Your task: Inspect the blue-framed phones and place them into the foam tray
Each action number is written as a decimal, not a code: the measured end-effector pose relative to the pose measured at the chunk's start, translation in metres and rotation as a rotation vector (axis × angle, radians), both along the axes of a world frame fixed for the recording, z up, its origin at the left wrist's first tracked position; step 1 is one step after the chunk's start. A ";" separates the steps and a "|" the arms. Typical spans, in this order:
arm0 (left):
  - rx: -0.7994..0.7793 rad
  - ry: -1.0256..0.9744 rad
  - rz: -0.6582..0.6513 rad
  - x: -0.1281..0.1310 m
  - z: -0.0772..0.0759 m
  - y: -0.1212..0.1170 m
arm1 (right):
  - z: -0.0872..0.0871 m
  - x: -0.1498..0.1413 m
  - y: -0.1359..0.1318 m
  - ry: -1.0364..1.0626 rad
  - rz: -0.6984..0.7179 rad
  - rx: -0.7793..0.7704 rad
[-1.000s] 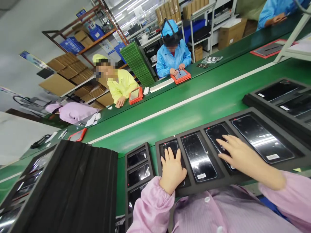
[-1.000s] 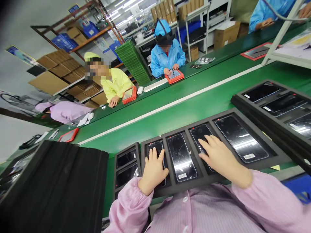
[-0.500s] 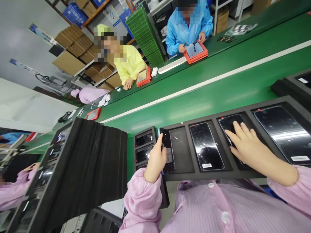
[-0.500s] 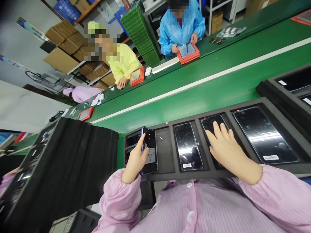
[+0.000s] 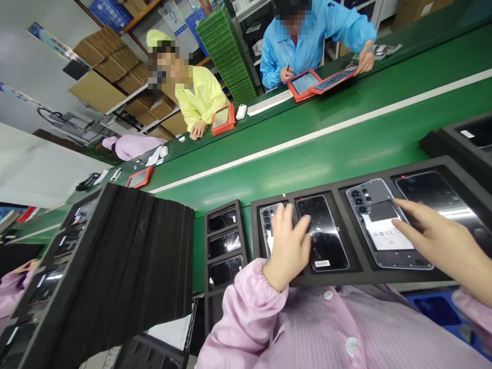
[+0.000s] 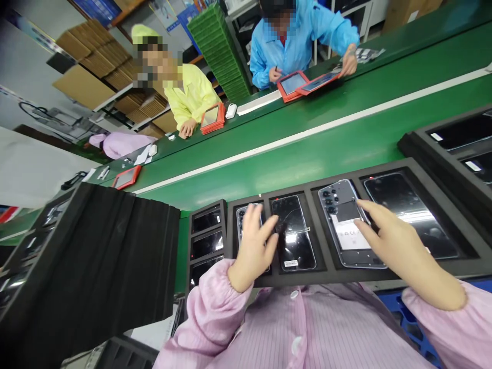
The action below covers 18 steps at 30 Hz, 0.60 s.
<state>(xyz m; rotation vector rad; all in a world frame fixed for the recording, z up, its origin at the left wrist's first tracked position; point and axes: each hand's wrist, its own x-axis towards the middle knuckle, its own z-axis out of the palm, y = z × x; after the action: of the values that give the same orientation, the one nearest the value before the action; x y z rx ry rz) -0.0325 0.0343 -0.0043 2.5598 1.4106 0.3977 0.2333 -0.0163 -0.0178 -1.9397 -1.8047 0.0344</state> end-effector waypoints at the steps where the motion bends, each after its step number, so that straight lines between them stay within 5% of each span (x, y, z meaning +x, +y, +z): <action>1: -0.042 0.035 -0.118 0.014 0.001 0.002 | -0.003 0.002 0.000 -0.052 0.022 0.048; 4: -0.125 0.167 -0.277 0.048 -0.003 0.009 | -0.017 0.025 -0.001 -0.200 0.004 0.052; 10: -0.130 0.230 -0.229 0.066 -0.010 0.017 | -0.046 0.069 -0.008 -0.261 0.094 -0.191; 14: -0.095 0.149 -0.150 0.061 0.006 0.015 | -0.033 0.058 -0.005 -0.254 -0.134 -0.241; 18: -0.247 0.060 0.172 0.028 0.023 0.011 | -0.011 0.060 0.003 -0.074 -0.270 -0.407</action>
<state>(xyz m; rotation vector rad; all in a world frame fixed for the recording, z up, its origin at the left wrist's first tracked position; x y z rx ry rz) -0.0043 0.0457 0.0189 2.2812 1.5970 0.1594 0.2934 -0.0137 -0.0285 -2.4852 -1.6608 0.2602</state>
